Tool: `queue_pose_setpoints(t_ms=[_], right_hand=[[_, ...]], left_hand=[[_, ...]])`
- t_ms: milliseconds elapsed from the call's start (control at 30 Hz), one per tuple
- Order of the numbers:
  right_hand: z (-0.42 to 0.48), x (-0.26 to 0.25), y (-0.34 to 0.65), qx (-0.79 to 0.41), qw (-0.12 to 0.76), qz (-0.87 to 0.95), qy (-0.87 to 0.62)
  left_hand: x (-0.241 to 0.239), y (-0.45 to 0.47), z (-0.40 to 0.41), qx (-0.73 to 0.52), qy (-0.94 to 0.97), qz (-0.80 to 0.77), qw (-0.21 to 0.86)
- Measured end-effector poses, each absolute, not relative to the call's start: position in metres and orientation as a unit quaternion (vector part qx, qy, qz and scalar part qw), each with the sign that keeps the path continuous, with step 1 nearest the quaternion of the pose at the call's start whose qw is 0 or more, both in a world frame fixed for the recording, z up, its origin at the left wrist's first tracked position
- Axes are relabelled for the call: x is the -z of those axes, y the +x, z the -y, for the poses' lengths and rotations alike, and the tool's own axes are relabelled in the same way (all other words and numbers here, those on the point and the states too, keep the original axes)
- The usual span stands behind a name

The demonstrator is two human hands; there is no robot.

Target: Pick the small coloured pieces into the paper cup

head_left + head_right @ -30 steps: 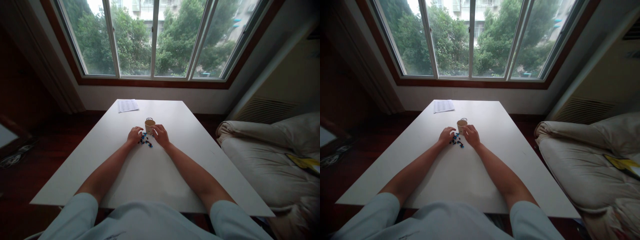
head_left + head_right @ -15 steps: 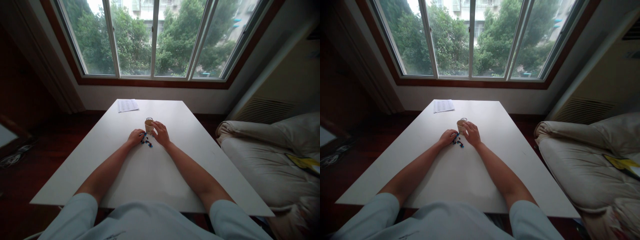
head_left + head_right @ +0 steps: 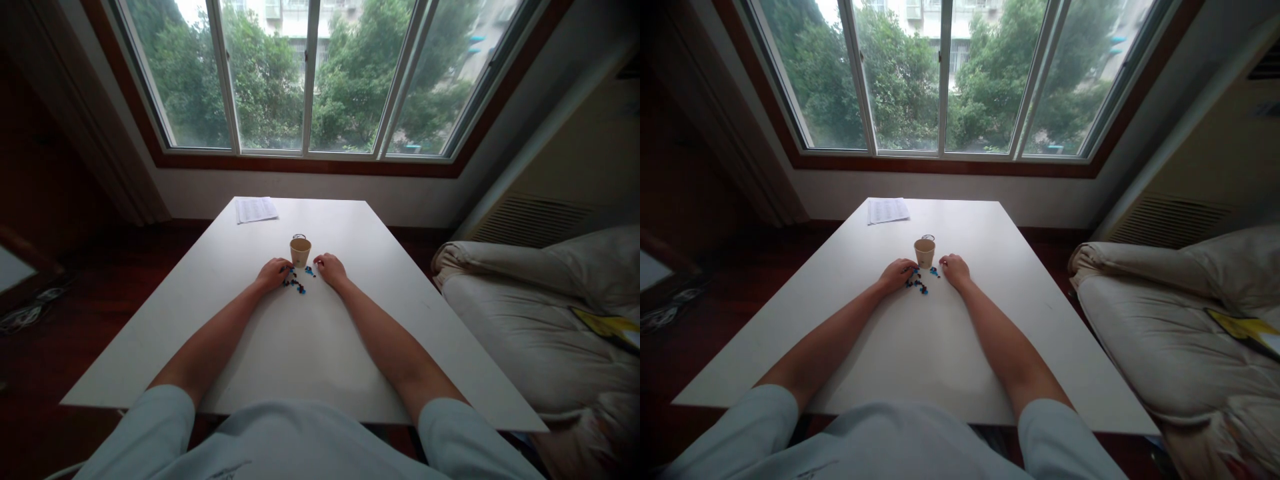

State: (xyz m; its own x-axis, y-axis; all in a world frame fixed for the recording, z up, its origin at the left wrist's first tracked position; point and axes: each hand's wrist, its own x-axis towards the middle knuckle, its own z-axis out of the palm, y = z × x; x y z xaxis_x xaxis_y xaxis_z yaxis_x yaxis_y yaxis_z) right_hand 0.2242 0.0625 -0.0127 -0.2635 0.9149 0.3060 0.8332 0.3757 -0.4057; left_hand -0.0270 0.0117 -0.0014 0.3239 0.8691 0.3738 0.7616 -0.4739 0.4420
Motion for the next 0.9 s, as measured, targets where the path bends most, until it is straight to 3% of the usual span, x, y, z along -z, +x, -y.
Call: queue_pose_setpoints(t_ms=[600, 900], right_hand=[[-0.047, 0.005, 0.213, -0.120, 0.268, 0.856, -0.426], [-0.052, 0.006, 0.215, -0.123, 0.289, 0.813, -0.490]], left_hand=[[-0.005, -0.011, 0.005, -0.304, 0.829, -0.435, 0.177], [-0.005, -0.010, 0.006, -0.310, 0.831, -0.442, 0.136]])
